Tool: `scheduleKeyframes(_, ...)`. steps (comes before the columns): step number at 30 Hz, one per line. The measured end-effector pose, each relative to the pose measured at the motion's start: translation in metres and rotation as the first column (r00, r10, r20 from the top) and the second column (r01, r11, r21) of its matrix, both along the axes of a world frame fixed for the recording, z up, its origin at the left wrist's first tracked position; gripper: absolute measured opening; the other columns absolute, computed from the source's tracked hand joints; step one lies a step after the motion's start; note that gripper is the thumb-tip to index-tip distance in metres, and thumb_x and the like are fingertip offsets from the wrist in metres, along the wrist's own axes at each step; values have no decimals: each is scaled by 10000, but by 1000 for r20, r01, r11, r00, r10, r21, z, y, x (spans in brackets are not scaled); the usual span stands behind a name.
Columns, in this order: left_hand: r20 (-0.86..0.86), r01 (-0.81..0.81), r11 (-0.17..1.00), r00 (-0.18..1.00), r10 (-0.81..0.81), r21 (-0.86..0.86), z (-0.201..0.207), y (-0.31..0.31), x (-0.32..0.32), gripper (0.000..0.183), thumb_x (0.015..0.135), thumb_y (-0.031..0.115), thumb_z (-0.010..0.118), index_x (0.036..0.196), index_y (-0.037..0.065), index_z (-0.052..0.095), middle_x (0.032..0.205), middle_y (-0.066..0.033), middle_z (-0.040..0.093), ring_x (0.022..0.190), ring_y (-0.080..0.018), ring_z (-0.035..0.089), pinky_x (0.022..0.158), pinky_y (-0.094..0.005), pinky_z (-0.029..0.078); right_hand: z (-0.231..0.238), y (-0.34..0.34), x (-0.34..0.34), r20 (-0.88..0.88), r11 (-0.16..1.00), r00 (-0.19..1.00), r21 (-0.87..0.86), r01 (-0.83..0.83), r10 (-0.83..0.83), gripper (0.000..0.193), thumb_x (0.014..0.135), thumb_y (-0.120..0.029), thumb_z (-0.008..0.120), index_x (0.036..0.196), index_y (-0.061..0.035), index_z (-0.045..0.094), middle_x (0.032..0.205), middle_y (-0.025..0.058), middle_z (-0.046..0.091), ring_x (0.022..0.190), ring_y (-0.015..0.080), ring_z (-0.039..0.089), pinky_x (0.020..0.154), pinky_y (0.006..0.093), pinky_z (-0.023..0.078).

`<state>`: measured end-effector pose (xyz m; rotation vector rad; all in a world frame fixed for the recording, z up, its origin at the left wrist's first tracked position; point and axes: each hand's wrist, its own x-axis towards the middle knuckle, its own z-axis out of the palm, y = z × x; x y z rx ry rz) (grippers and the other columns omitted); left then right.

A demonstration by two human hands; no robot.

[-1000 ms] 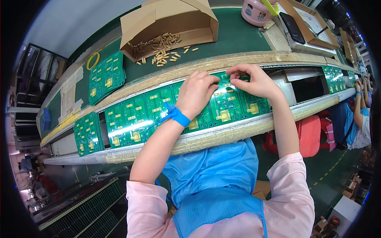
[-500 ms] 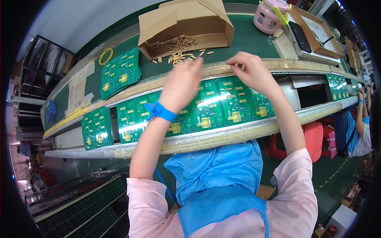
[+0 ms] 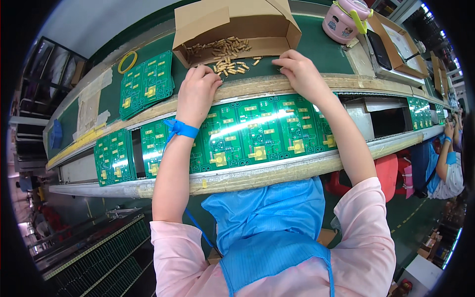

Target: The person places small cylindrical components onto green circuit boards on a conveyor belt. They pick components from a cardboard box and insert them into specific slots on the boards, then push the boards forward along the line.

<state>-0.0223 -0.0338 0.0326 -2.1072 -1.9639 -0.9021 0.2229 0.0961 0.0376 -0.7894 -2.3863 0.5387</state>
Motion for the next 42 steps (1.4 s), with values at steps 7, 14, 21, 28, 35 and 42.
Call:
scheduleKeyframes(7, 318, 178, 984, 934, -160, -28, 18, -16, 29, 114, 858, 30, 646, 960, -4, 684, 877, -132, 665, 803, -259, 660, 714, -320, 518, 2, 15, 12, 157, 999, 988, 30, -23, 18, 146, 870, -48, 593, 976, 5, 677, 948, 132, 615, 953, 316, 598, 846, 399, 493)
scheduleKeyframes(14, 381, 281, 921, 910, -167, -269, 17, -23, 33, 137, 901, 71, 608, 999, -2, 670, 912, -139, 677, 802, -264, 665, 725, -334, 518, 27, -18, 17, -12, 978, 998, -198, -65, 63, 145, 922, -44, 520, 1030, 22, 593, 953, 179, 617, 946, 339, 597, 837, 382, 482)
scheduleKeyframes(21, 509, 435, 842, 828, -235, -319, 17, -21, 37, 151, 890, 97, 633, 979, -15, 679, 912, -119, 680, 819, -209, 642, 726, -311, 503, 26, -45, 17, 125, 812, 936, -544, -213, 330, 101, 888, -45, 590, 962, 10, 633, 902, 106, 646, 881, 214, 614, 780, 329, 481)
scheduleKeyframes(28, 565, 466, 787, 804, -186, -404, 11, -19, 34, 165, 886, 101, 647, 991, -16, 699, 890, -119, 686, 816, -197, 648, 735, -293, 512, 21, -43, 20, 158, 818, 895, -495, -293, 416, 138, 852, -78, 612, 947, 7, 664, 942, 135, 666, 919, 283, 629, 832, 369, 499)
scheduleKeyframes(35, 527, 458, 795, 823, -210, -399, 12, -19, 32, 162, 887, 100, 650, 990, -15, 699, 899, -121, 688, 803, -196, 650, 725, -299, 516, 21, -43, 19, 135, 804, 903, -521, -286, 408, 131, 836, -62, 626, 936, 9, 674, 930, 137, 667, 886, 271, 638, 804, 360, 509)
scheduleKeyframes(42, 503, 497, 796, 814, -289, -347, 8, -20, 35, 151, 857, 62, 657, 986, 1, 707, 902, -102, 666, 830, -212, 642, 735, -307, 512, 23, -43, 19, 139, 788, 892, -540, -296, 430, 115, 828, -58, 650, 928, -12, 681, 912, 116, 659, 886, 246, 624, 781, 349, 502)
